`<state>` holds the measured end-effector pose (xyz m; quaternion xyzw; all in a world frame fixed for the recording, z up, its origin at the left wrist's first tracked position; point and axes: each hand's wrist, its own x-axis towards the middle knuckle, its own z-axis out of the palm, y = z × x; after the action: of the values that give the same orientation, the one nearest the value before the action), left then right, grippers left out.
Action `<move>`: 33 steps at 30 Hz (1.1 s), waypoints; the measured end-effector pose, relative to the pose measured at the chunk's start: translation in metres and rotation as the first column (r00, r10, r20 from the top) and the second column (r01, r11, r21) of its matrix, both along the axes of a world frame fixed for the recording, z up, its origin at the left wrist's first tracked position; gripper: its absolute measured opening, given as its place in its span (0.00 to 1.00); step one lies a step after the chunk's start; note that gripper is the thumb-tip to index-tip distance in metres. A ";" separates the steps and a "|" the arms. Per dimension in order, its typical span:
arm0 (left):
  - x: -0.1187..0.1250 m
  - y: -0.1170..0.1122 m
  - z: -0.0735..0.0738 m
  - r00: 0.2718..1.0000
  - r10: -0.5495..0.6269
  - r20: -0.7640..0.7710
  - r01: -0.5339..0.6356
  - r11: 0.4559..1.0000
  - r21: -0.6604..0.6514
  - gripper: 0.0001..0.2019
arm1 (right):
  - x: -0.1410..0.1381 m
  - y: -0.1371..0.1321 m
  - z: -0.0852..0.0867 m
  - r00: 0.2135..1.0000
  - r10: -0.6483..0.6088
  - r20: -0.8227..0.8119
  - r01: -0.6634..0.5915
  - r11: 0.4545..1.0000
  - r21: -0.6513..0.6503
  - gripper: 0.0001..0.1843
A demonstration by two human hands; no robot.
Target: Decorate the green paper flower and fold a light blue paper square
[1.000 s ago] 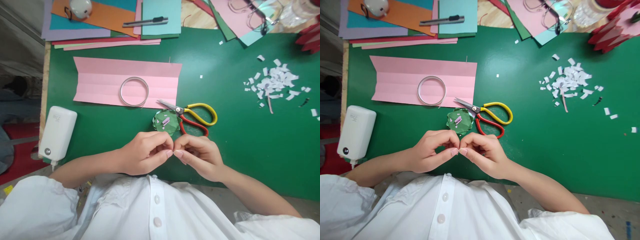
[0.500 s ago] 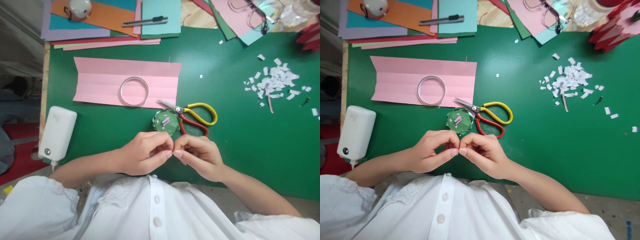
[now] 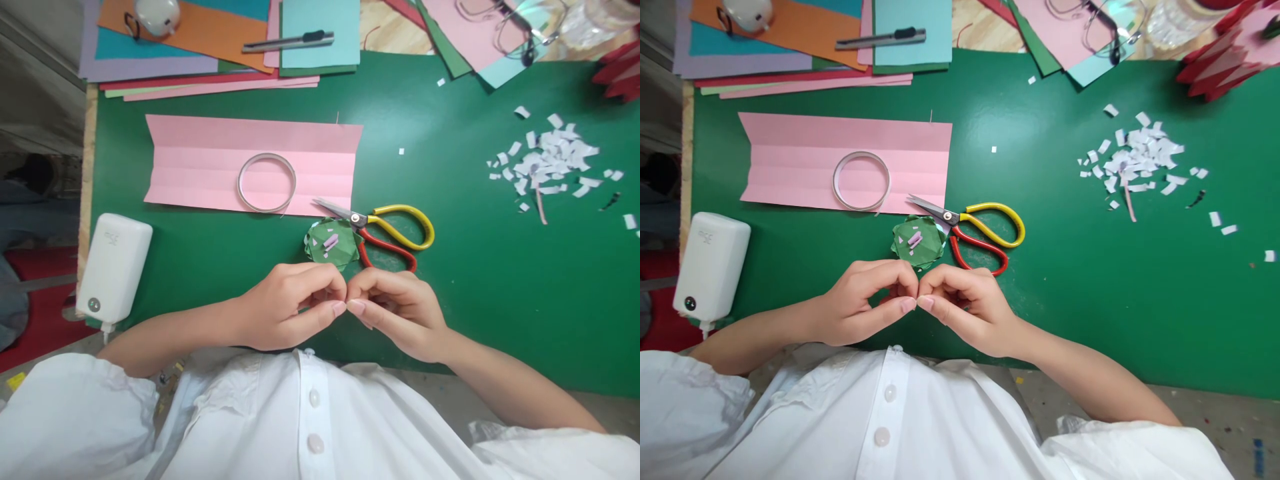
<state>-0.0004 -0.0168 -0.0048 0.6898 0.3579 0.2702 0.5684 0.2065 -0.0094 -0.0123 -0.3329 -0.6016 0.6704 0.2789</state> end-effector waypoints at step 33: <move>0.000 0.005 0.005 0.999 -0.016 -0.030 0.016 1.000 -0.006 0.06 | 0.002 0.004 -0.001 0.998 0.053 -0.042 -0.055 0.996 -0.067 0.08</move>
<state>-0.0005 -0.0114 0.0001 0.6950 0.3617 0.2542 0.5669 0.2087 -0.0050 -0.0131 -0.3123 -0.5816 0.7043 0.2613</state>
